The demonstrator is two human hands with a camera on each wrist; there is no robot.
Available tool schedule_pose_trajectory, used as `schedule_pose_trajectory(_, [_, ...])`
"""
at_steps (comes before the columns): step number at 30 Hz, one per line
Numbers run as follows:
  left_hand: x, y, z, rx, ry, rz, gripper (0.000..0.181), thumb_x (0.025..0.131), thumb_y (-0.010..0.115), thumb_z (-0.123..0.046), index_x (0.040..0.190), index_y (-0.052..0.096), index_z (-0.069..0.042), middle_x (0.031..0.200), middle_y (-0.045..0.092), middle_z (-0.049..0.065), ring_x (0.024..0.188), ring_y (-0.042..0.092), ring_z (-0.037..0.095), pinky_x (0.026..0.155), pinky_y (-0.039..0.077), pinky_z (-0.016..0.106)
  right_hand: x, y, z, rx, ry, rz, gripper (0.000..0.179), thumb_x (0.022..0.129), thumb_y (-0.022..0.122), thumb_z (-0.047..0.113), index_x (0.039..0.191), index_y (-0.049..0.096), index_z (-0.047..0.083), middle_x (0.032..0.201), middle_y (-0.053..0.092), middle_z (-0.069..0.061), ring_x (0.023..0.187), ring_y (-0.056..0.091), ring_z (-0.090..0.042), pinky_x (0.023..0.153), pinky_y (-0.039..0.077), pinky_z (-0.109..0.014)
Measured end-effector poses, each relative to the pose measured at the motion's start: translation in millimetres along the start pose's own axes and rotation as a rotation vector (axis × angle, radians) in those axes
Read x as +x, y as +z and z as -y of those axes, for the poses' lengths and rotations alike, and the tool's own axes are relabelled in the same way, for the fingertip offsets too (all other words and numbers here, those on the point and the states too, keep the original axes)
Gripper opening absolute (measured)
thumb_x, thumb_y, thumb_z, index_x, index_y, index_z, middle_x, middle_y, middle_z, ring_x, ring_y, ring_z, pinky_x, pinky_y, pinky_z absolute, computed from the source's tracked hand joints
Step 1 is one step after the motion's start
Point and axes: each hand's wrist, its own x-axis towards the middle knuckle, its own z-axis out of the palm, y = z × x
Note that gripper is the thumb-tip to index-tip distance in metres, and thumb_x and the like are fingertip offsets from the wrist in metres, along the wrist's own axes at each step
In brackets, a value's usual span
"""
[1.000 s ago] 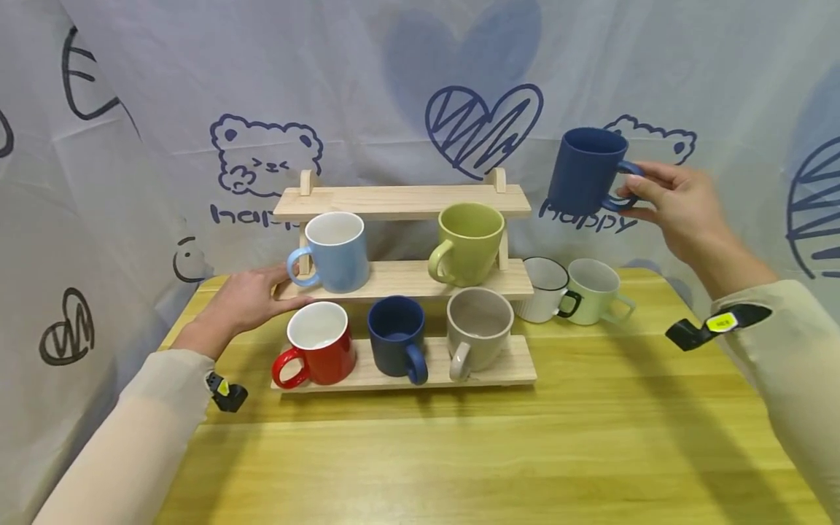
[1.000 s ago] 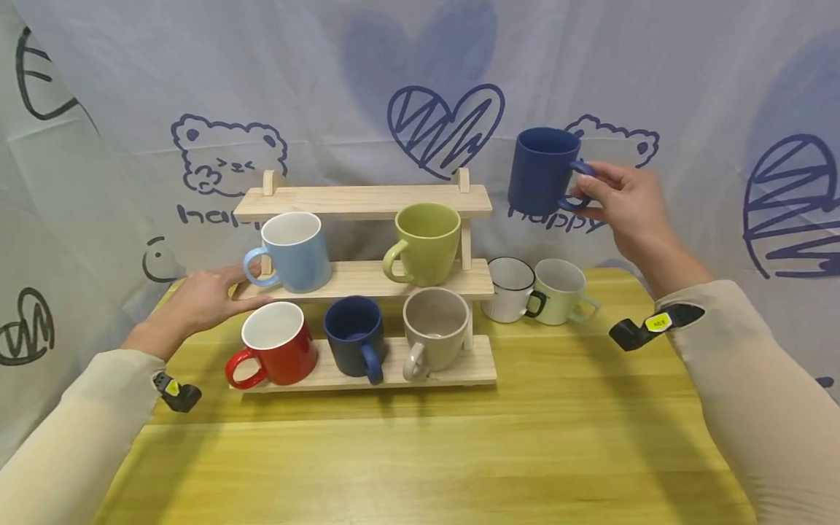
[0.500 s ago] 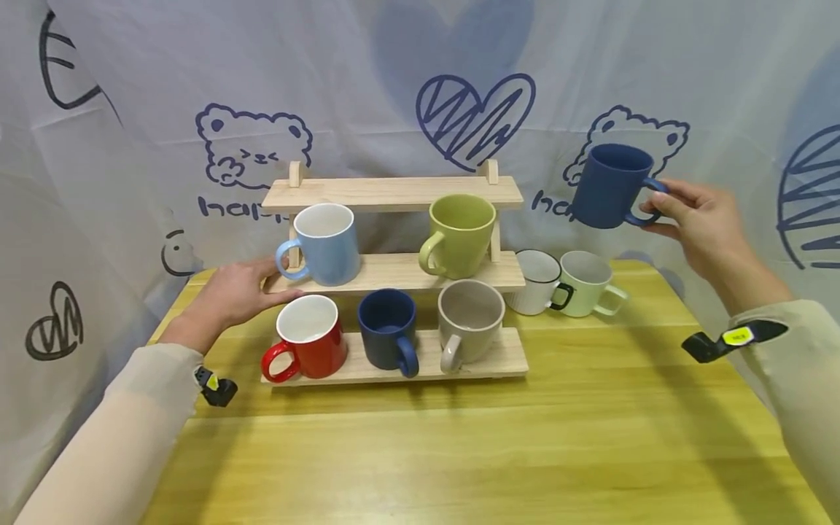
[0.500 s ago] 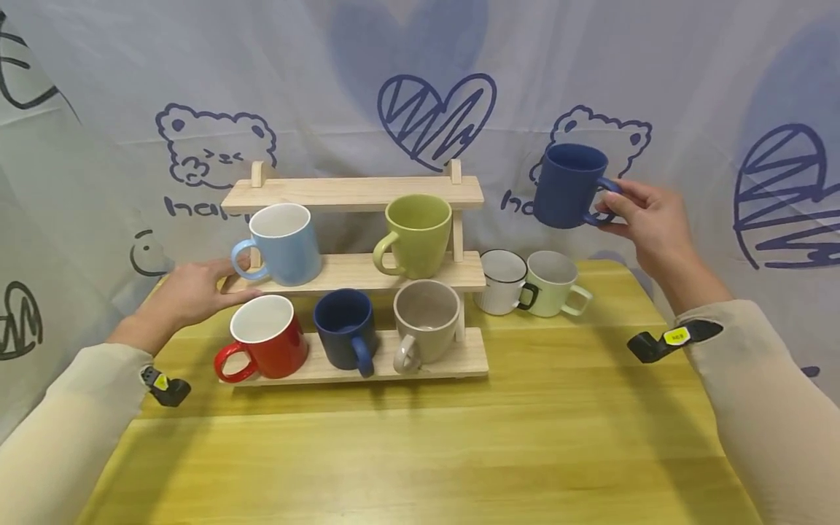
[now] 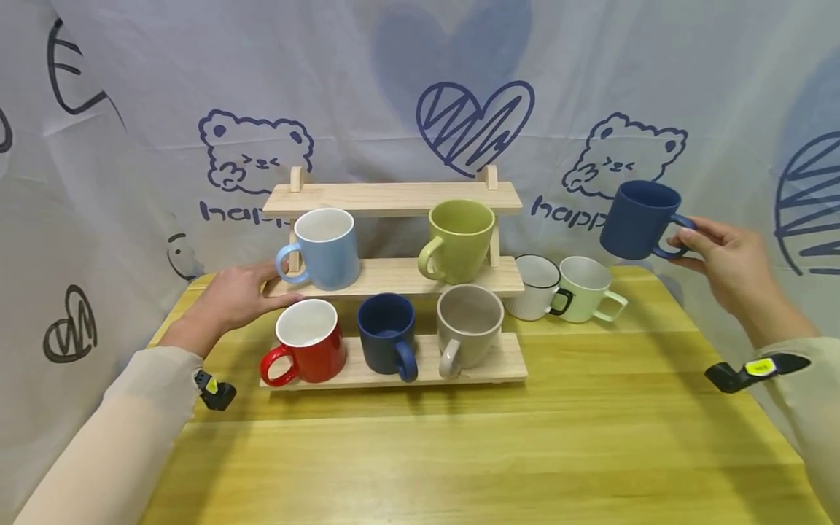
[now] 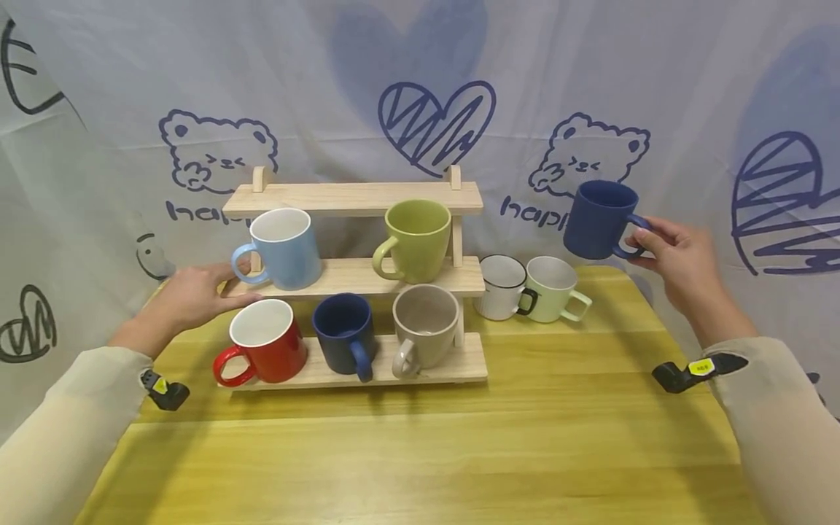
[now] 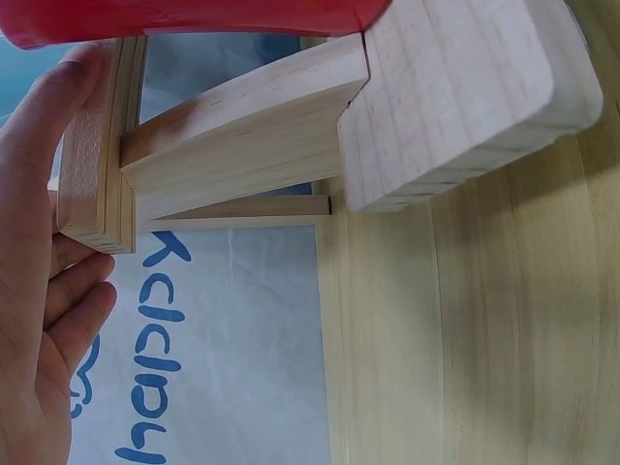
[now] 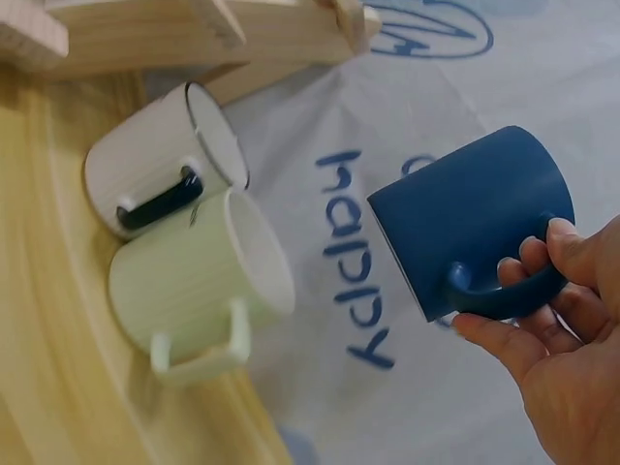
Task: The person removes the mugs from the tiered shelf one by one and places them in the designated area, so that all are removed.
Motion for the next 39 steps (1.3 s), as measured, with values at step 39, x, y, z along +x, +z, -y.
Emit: schedule_pose_trajectory(39, [-1.1,3.7,2.1,0.001,0.029,-0.037,0.074,0.085,0.060,-0.068,0.128,0.062,-0.008,0.107,0.067,0.013,0.099,0.062,0.036,0.087,0.048,0.056,-14.8,-49.4,-105.4,0.071,0.058,-0.001,0.017,0.095,0.061,0.007,0.101,0.071,0.018,0.088,0.072,0.005,0.083,0.067,-0.003,0.072,0.056,-0.020])
